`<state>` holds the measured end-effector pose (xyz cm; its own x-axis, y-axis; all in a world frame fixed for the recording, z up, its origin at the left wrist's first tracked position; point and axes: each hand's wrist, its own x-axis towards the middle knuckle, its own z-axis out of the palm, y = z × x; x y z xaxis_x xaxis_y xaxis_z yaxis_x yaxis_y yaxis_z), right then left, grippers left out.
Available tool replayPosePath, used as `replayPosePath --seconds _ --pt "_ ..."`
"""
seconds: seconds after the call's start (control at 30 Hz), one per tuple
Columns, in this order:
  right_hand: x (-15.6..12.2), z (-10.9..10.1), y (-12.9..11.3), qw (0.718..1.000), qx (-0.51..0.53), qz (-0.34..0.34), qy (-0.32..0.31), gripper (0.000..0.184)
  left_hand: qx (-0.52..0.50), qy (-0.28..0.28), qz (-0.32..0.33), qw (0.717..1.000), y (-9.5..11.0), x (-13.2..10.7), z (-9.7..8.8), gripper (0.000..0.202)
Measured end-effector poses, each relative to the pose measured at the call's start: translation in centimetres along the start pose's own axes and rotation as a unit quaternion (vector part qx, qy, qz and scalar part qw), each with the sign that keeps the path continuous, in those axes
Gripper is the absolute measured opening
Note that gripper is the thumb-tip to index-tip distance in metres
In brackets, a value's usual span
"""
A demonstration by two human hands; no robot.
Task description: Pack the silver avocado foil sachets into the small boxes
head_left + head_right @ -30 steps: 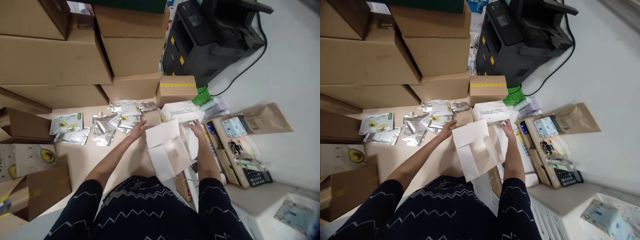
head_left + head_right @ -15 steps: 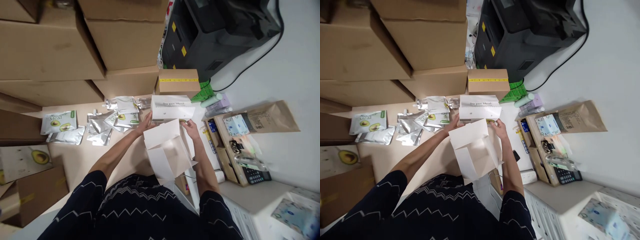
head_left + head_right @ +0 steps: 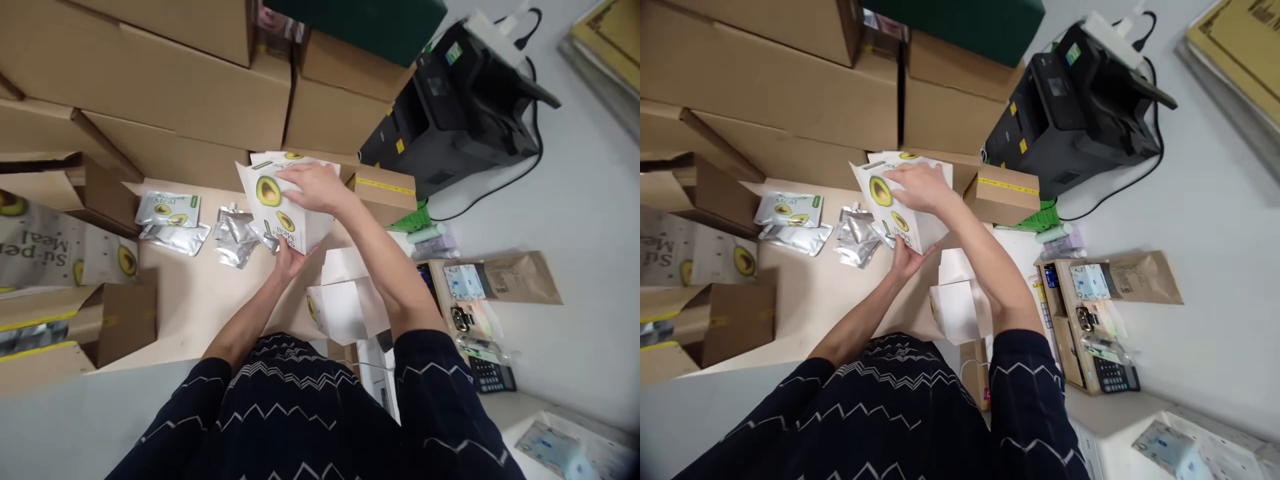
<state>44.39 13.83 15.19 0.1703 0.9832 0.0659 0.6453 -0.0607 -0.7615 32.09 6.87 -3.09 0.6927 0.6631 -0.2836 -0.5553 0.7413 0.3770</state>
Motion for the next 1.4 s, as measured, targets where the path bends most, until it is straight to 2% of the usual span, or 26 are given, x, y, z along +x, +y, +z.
replayPosePath --seconds 0.07,0.1,0.2,0.3,0.37,0.47,0.6,0.7,0.8,0.87,0.93,0.97,1.03,1.07,1.13,1.17,1.23,1.3,1.4 --pt "2.4 3.3 -2.2 0.989 -0.121 -0.029 -0.083 0.059 -0.068 0.025 -0.006 0.997 0.4 -0.1 -0.1 0.075" --pt "3.1 4.4 -3.4 0.972 -0.194 -0.047 -0.122 0.051 -0.1 0.039 -0.004 0.994 0.7 -0.1 0.0 0.073" --pt "3.5 5.4 -7.5 0.912 -0.362 -0.06 -0.181 0.031 -0.188 0.048 0.006 0.981 1.7 0.0 1.1 0.068" --pt "2.8 4.8 -11.5 0.869 -0.453 -0.073 -0.185 0.029 -0.237 0.003 0.006 0.972 2.3 -0.4 3.4 0.067" --pt "2.3 4.4 -13.4 0.862 -0.472 -0.093 -0.16 0.027 -0.245 -0.018 -0.004 0.969 2.4 -0.7 5.2 0.069" --pt "1.6 3.8 -14.9 0.86 -0.486 -0.11 -0.114 0.023 -0.244 -0.016 -0.023 0.969 2.5 -1.1 7.7 0.075" --pt "0.1 2.2 -15.9 0.843 -0.515 -0.133 -0.085 0.023 -0.24 -0.039 -0.041 0.969 2.7 -1.2 10.0 0.075" --pt "-1.5 0.1 -17.0 0.835 -0.531 -0.127 -0.069 0.027 -0.214 -0.061 -0.065 0.973 2.8 -1.4 11.5 0.078" --pt "-3.5 -3.3 -18.2 0.857 -0.503 -0.103 -0.027 0.031 -0.168 -0.098 -0.085 0.977 2.8 -1.1 13.2 0.081" --pt "-4.9 -6.3 -18.1 0.869 -0.484 -0.104 0.016 0.035 -0.113 -0.134 -0.083 0.981 2.8 -0.4 13.9 0.08" --pt "-6.6 -9.6 -16.2 0.878 -0.458 -0.128 0.061 0.037 -0.019 -0.154 -0.054 0.986 2.6 0.8 13.6 0.074" --pt "-7.5 -11.0 -14.3 0.884 -0.437 -0.144 0.084 0.039 0.049 -0.147 -0.027 0.988 2.5 1.6 12.9 0.07" --pt "-9.6 -13.1 -9.0 0.906 -0.365 -0.171 0.127 0.045 0.203 -0.098 0.04 0.973 2.0 3.2 10.6 0.059" --pt "-10.7 -13.6 -5.8 0.912 -0.338 -0.177 0.152 0.051 0.279 -0.057 0.074 0.956 1.7 3.9 9.2 0.053" --pt "-12.8 -13.5 0.8 0.928 -0.285 -0.165 0.176 0.06 0.329 -0.013 0.096 0.939 1.0 4.8 6.2 0.043" --pt "-13.8 -13.0 3.8 0.94 -0.258 -0.14 0.176 0.059 0.343 0.002 0.104 0.934 0.5 5.1 4.9 0.042" --pt "-15.6 -11.9 8.1 0.957 -0.202 -0.094 0.185 0.057 0.359 0.02 0.116 0.926 -0.6 5.2 3.0 0.04" --pt "-16.7 -11.0 10.1 0.963 -0.165 -0.075 0.199 0.053 0.374 0.026 0.124 0.919 -1.9 5.1 2.0 0.038" --pt "-17.0 -11.2 10.5 0.963 -0.144 -0.08 0.214 0.048 0.393 0.026 0.132 0.91 -3.5 5.0 1.6 0.03"
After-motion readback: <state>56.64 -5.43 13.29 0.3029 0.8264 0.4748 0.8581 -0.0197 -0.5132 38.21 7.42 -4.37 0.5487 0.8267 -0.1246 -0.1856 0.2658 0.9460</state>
